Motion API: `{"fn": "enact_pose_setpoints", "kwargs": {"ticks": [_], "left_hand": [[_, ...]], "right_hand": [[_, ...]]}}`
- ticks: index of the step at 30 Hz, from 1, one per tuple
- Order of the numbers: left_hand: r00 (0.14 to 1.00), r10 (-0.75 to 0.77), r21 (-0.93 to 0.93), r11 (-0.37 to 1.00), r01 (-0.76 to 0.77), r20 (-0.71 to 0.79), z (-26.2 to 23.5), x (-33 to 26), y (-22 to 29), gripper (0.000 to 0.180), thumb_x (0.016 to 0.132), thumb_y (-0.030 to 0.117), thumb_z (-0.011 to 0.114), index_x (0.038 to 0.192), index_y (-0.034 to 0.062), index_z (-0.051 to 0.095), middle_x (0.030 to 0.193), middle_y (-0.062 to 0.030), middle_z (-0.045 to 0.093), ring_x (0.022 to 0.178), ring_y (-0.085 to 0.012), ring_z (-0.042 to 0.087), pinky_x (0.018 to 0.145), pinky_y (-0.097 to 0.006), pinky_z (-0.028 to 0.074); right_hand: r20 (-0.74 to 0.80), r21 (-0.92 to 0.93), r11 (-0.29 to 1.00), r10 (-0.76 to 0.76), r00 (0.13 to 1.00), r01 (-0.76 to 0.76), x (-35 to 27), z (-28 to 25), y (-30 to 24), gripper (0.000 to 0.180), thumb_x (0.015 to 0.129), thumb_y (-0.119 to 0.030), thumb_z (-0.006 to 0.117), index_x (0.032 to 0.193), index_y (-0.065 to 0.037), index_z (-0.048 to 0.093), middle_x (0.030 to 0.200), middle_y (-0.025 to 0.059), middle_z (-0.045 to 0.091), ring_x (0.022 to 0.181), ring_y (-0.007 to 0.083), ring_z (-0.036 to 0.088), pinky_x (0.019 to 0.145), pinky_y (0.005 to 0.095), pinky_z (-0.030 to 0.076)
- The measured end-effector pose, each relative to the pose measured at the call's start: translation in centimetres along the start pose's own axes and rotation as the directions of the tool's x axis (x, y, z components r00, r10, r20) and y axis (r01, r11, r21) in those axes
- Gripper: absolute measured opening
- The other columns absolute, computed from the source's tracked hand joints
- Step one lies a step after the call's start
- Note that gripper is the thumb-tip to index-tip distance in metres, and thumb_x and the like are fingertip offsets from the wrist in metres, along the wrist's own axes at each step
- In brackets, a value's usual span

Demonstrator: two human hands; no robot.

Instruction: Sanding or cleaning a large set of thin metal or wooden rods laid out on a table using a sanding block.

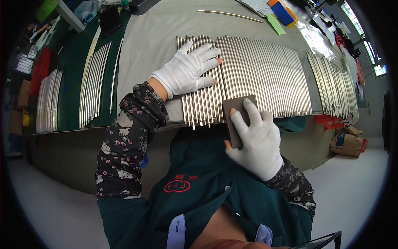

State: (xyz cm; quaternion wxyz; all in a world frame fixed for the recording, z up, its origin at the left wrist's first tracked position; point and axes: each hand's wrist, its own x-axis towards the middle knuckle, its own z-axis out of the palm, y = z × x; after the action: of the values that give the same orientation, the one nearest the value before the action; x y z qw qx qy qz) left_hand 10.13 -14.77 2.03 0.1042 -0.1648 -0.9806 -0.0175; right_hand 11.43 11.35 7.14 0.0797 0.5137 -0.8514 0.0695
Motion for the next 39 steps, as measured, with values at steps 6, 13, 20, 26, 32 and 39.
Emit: {"fn": "enact_pose_setpoints", "kwargs": {"ticks": [6, 13, 20, 26, 32, 39], "left_hand": [[1.000, 0.003, -0.008, 1.000, -0.003, -0.013, -0.1, 0.0, 0.1, 0.060, 0.091, 0.051, 0.047, 0.132, 0.0073, 0.050, 0.143, -0.0121, 0.043, 0.135, -0.0314, 0.035, 0.110, -0.054, 0.024], [1.000, -0.006, 0.010, 1.000, 0.006, -0.008, -0.1, 0.1, 0.4, 0.059, 0.091, 0.052, 0.047, 0.132, 0.0101, 0.052, 0.142, -0.0081, 0.045, 0.135, -0.0270, 0.036, 0.111, -0.051, 0.024], [1.000, 0.017, -0.035, 0.999, -0.017, -0.002, -0.2, 0.0, -0.1, 0.061, 0.091, 0.051, 0.046, 0.133, 0.0071, 0.049, 0.143, -0.0119, 0.043, 0.135, -0.0325, 0.035, 0.110, -0.052, 0.024], [1.000, 0.019, -0.028, 0.999, -0.018, 0.007, -0.2, -0.4, -0.4, 0.064, 0.092, 0.054, 0.043, 0.136, 0.0082, 0.046, 0.144, -0.0110, 0.042, 0.135, -0.0344, 0.034, 0.110, -0.054, 0.023], [1.000, 0.004, -0.030, 1.000, -0.004, 0.007, -0.5, -0.5, -0.3, 0.063, 0.092, 0.053, 0.042, 0.136, 0.0080, 0.047, 0.145, -0.0110, 0.042, 0.135, -0.0344, 0.034, 0.111, -0.055, 0.023], [1.000, -0.002, -0.048, 0.999, 0.003, 0.015, -0.5, -0.5, -0.2, 0.061, 0.091, 0.052, 0.047, 0.134, 0.0074, 0.048, 0.143, -0.0109, 0.044, 0.135, -0.0344, 0.035, 0.110, -0.054, 0.024]], "right_hand": [[-0.016, -0.032, 0.999, 0.036, 0.999, -0.036, 1.9, 0.3, 0.3, 0.066, 0.057, -0.034, 0.080, 0.115, -0.009, 0.059, 0.123, 0.0180, 0.052, 0.083, 0.0291, 0.056, 0.061, 0.0345, 0.052], [0.024, -0.007, 0.999, -0.037, 0.999, 0.037, -0.2, -0.8, 0.4, 0.069, 0.057, -0.035, 0.079, 0.117, -0.009, 0.057, 0.124, 0.0169, 0.051, 0.084, 0.0295, 0.056, 0.061, 0.0341, 0.052], [0.088, 0.117, 0.988, -0.115, 0.989, 0.105, -1.9, -2.1, 1.2, 0.071, 0.054, -0.034, 0.080, 0.117, -0.010, 0.058, 0.125, 0.0166, 0.051, 0.088, 0.0303, 0.054, 0.069, 0.0378, 0.052], [0.024, 0.120, 0.992, -0.031, 0.999, 0.028, -2.7, -2.2, 1.3, 0.074, 0.056, -0.034, 0.077, 0.124, -0.012, 0.055, 0.131, 0.0157, 0.048, 0.098, 0.0343, 0.050, 0.080, 0.0423, 0.045], [0.045, 0.083, 0.995, -0.054, 0.998, 0.050, -1.0, -1.2, 0.6, 0.070, 0.056, -0.033, 0.078, 0.119, -0.010, 0.057, 0.125, 0.0160, 0.051, 0.090, 0.0314, 0.052, 0.070, 0.0386, 0.049], [0.077, 0.050, 0.990, -0.136, 0.988, 0.132, -0.2, -1.2, 1.1, 0.065, 0.058, -0.034, 0.079, 0.115, -0.008, 0.059, 0.120, 0.0167, 0.053, 0.082, 0.0289, 0.055, 0.059, 0.0345, 0.051]]}}
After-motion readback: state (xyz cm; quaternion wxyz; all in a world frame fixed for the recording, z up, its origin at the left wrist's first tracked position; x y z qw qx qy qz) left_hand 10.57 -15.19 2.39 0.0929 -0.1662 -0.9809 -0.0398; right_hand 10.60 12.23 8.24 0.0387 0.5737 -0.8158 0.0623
